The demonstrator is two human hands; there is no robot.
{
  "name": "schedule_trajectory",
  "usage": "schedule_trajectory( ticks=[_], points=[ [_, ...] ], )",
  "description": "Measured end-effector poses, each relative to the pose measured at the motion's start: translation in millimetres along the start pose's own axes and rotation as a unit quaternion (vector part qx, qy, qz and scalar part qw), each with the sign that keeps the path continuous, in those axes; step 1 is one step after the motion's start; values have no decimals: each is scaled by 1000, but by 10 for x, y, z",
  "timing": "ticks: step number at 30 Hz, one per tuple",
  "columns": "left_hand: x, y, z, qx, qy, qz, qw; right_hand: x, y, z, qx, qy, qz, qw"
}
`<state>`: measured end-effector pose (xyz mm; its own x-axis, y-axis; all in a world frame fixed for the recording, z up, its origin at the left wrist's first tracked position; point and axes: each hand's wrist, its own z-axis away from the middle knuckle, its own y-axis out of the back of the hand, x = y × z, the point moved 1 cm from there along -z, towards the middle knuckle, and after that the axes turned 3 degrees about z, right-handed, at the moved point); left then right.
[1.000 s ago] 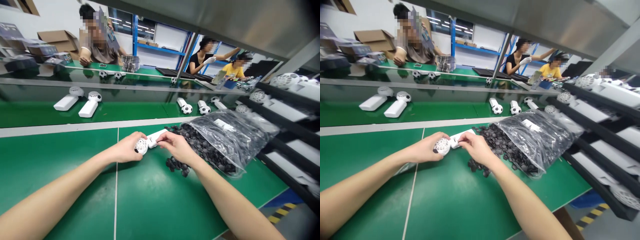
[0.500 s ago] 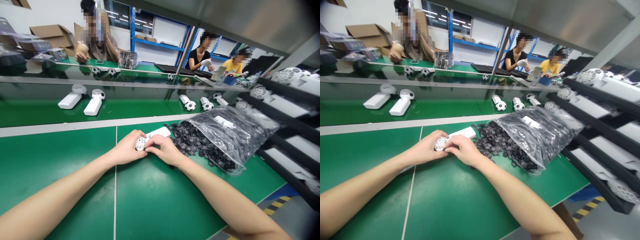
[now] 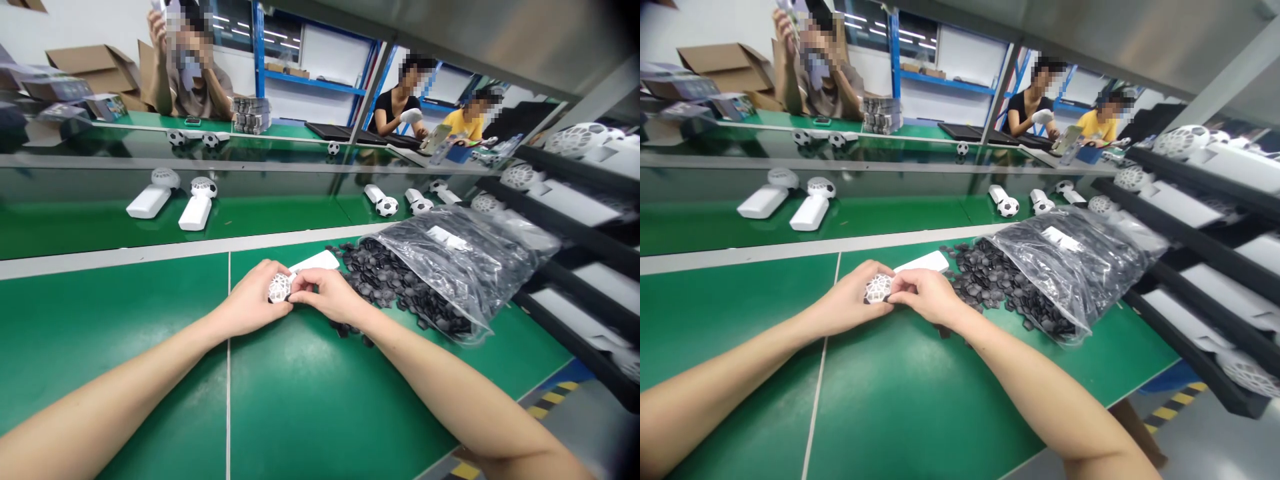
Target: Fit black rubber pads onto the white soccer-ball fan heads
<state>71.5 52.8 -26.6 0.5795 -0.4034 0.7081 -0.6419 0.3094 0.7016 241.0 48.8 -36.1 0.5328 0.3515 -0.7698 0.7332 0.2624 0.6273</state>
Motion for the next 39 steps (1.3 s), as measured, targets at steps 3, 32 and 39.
schedule_trajectory(
  ticks=[3,32,39],
  points=[
    [-3,-7,-3,5,4,-12,1000,16,-21,6,12,-27,8,1000],
    [-1243,1381,-1254,322,283,-191,883,464,442,-291,-17,-11,523,852],
    [-1414,1489,-885,232,298,-198,905,289,391,-4,-73,-2,555,828]
  ],
)
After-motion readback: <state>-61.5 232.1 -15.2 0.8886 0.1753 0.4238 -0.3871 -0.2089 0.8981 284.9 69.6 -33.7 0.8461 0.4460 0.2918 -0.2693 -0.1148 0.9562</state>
